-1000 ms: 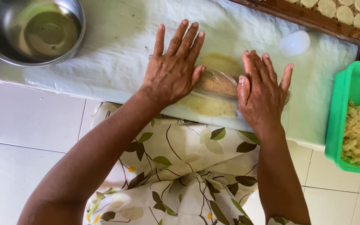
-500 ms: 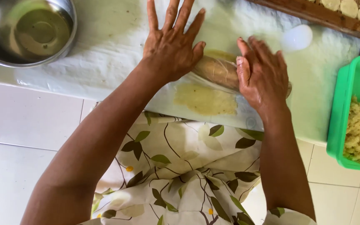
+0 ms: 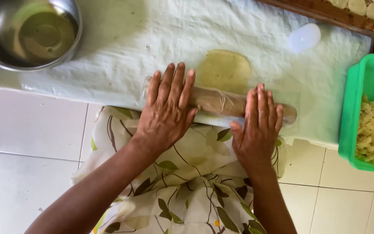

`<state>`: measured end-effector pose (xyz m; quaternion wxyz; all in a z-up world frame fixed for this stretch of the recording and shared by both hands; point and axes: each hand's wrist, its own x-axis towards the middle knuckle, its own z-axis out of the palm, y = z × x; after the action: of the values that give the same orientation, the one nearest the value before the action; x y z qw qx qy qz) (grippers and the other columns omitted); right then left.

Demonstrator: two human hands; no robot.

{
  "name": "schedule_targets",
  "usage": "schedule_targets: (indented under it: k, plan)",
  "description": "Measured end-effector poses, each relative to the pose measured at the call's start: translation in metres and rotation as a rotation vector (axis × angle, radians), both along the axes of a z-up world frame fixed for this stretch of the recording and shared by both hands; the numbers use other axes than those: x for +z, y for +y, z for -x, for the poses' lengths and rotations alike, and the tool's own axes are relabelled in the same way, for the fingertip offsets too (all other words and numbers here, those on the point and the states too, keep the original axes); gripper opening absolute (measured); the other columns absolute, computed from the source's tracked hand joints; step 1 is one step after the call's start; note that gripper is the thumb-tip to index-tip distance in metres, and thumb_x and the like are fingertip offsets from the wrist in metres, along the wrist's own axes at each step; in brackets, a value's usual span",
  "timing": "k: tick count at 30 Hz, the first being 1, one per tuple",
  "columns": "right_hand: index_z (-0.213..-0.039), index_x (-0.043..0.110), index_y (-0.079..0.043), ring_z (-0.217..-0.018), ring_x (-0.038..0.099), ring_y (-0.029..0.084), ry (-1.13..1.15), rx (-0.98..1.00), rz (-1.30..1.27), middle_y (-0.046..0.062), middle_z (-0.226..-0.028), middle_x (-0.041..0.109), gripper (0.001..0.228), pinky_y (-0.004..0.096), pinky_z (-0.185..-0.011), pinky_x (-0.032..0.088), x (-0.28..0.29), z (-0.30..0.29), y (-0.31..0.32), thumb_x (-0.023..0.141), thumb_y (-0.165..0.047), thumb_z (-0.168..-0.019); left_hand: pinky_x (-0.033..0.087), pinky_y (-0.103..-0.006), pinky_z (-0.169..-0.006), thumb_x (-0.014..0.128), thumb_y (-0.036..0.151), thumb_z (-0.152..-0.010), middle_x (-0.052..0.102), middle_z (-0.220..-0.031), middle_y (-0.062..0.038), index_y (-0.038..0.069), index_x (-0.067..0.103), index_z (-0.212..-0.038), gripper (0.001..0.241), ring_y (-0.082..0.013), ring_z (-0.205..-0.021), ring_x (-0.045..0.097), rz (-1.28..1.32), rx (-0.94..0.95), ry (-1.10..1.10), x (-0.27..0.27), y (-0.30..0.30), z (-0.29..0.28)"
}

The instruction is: Flattening small portions of dough and arranging them on a wooden drying rack.

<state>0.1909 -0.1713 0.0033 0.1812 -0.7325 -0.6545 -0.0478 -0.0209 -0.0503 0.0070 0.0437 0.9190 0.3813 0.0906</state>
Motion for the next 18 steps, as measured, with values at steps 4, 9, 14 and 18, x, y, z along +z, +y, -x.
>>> schedule_targets:
  k: [4, 9, 14, 18]
  plan:
    - [-0.162, 0.037, -0.002, -0.156, 0.032, 0.037, 0.009, -0.024, -0.003, 0.018, -0.168, 0.036, 0.067, 0.055, -0.128, 0.015, -0.002, -0.007, 0.017, 0.041, -0.046, -0.111, 0.011, -0.056, -0.127, 0.042, 0.055, -0.104, 0.026, -0.166, -0.025, 0.001, 0.013, -0.163, 0.086, -0.0408, -0.154, 0.022, 0.025, -0.028, 0.008, 0.006, 0.017, -0.006]
    - [-0.163, 0.039, -0.011, -0.158, 0.03, 0.035, 0.009, -0.019, 0.105, 0.014, -0.168, 0.039, 0.06, 0.059, -0.128, 0.011, 0.009, -0.044, 0.083, 0.044, -0.043, -0.113, 0.004, -0.0695, -0.121, 0.04, 0.06, -0.105, 0.024, -0.168, -0.02, 0.008, 0.018, -0.164, 0.081, -0.0352, -0.157, 0.016, -0.002, -0.015, -0.065, 0.003, 0.079, -0.044]
    - [-0.166, 0.039, -0.025, -0.161, 0.018, 0.039, -0.04, -0.005, 0.138, 0.016, -0.173, 0.028, 0.051, 0.066, -0.125, 0.003, 0.01, -0.077, 0.143, 0.04, -0.04, -0.117, 0.005, -0.0756, -0.116, 0.04, 0.054, -0.111, 0.027, -0.167, -0.018, 0.013, 0.024, -0.165, 0.07, -0.0351, -0.155, 0.016, -0.075, -0.008, -0.095, -0.006, 0.142, -0.077]
    - [-0.171, 0.035, -0.029, -0.163, 0.004, 0.043, -0.02, -0.003, 0.191, 0.018, -0.177, 0.012, 0.052, 0.068, -0.128, -0.002, 0.015, -0.09, 0.171, 0.033, -0.046, -0.122, 0.024, -0.0685, -0.112, 0.042, 0.047, -0.116, 0.044, -0.155, -0.016, 0.015, 0.041, -0.158, 0.053, -0.0341, -0.142, 0.038, 0.014, -0.006, -0.128, -0.01, 0.171, -0.09]
